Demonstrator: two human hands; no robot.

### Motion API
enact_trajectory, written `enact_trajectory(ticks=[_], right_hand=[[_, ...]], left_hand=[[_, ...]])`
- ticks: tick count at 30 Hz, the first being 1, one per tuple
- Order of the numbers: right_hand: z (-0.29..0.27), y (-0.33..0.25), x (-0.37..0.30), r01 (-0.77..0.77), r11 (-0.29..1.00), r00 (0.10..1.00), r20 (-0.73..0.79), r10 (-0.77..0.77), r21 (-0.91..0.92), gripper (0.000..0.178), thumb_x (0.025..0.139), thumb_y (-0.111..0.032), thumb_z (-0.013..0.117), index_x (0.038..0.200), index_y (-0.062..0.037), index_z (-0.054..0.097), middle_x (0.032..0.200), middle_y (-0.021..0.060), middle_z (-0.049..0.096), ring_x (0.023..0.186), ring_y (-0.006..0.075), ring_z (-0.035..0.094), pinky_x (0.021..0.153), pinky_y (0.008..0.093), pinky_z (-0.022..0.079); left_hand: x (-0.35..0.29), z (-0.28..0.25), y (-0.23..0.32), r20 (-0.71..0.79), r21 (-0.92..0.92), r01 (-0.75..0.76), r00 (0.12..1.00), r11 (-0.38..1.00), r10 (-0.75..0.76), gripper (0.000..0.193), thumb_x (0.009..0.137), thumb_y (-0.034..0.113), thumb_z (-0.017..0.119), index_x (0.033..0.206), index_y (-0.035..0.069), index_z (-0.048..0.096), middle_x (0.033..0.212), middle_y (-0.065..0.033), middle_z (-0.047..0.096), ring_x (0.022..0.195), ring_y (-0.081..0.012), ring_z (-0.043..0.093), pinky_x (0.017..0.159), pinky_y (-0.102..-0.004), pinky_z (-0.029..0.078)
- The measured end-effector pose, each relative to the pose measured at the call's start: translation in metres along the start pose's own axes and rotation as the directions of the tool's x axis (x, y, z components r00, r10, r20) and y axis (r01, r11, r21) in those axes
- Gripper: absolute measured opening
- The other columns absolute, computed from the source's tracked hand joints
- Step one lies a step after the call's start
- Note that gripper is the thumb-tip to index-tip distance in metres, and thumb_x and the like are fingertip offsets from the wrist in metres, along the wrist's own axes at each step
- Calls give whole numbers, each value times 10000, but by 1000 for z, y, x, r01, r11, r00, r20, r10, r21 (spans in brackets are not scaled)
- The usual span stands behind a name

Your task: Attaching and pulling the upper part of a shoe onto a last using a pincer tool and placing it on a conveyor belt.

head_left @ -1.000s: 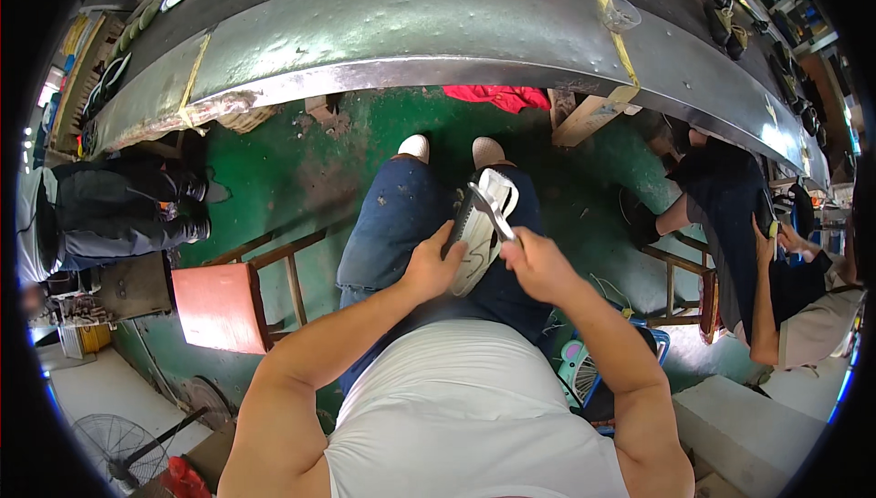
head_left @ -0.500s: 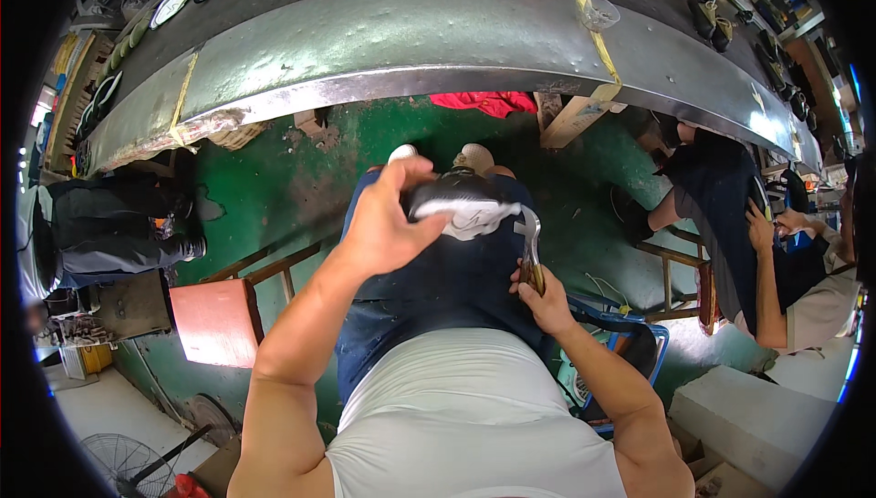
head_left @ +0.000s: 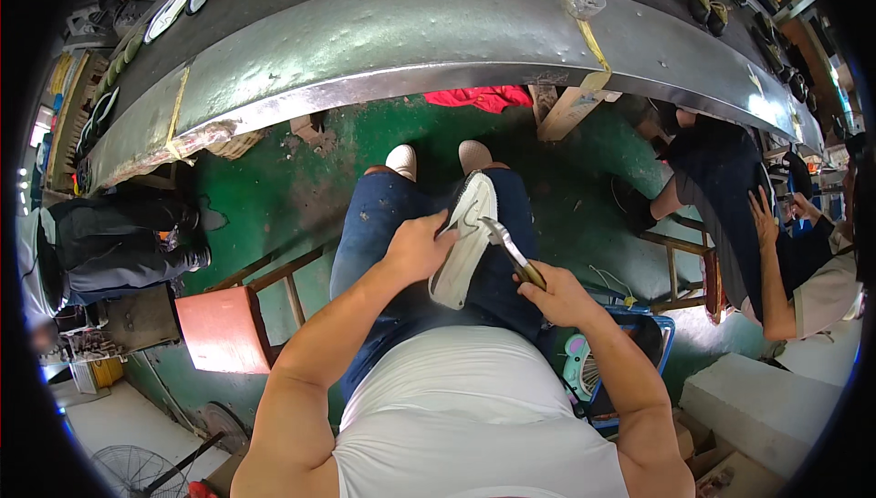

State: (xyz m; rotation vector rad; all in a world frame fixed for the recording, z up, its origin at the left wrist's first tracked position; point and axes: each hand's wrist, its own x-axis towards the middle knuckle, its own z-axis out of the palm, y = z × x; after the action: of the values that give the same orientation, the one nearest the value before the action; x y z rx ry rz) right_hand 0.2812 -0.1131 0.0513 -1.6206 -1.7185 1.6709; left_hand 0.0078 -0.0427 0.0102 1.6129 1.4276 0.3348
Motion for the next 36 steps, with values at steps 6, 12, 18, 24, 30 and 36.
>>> enact_trajectory(ticks=[6, 12, 18, 24, 30, 36], right_hand=[[-15, -21, 23, -7, 992, 979, 202, 32, -124, 165, 927, -162, 606, 986, -14, 561, 777, 151, 605, 723, 278, 610, 686, 397, 484], [-48, -82, 40, -111, 907, 919, 304, 249, -407, 253, 930, -220, 606, 996, 24, 608, 887, 204, 670, 832, 345, 661, 740, 436, 508], [-59, -110, 59, -97, 785, 855, 352, 381, -612, 344, 981, -272, 559, 1007, 62, 637, 924, 241, 687, 849, 384, 680, 770, 472, 524], [-12, -56, 67, 49, 840, 975, 209, 77, -541, 325, 973, -276, 566, 975, 42, 637, 910, 271, 677, 890, 438, 658, 800, 504, 513], [57, -21, 53, -86, 985, 991, -118, 68, -153, 340, 956, -313, 590, 980, 26, 608, 900, 276, 660, 883, 477, 624, 788, 521, 490], [53, 19, 58, -252, 821, 967, 160, 197, 512, 288, 987, -266, 602, 1080, 5, 625, 826, 97, 671, 723, 212, 648, 586, 311, 484]], left_hand=[[-7, 17, 9, -271, 429, -190, 906, 883, 326, 209, 890, 189, 616, 754, 32, 633, 667, -186, 651, 623, -378, 663, 599, -483, 541], [-5, 29, 19, -298, 474, -208, 877, 856, 378, 228, 885, 189, 626, 708, 45, 613, 634, -178, 635, 559, -361, 645, 544, -467, 529], [-6, 17, 21, -250, 267, -71, 958, 961, 140, 312, 1002, 272, 523, 934, 14, 685, 845, -165, 705, 796, -330, 693, 722, -432, 553], [19, 53, -61, 188, -920, 248, 958, 302, -216, 638, 1045, 437, 472, 1498, 4, 353, 1422, -136, 509, 1332, -215, 451, 1124, -352, 341], [22, 42, -43, 121, -903, 189, 973, 385, -194, 732, 980, 414, 636, 1543, 91, 296, 1374, -93, 542, 1232, -186, 528, 1041, -342, 439], [24, 47, -30, 69, -878, 159, 975, 451, -210, 679, 958, 347, 684, 1490, 50, 384, 1288, -104, 598, 1148, -194, 581, 996, -339, 469]])
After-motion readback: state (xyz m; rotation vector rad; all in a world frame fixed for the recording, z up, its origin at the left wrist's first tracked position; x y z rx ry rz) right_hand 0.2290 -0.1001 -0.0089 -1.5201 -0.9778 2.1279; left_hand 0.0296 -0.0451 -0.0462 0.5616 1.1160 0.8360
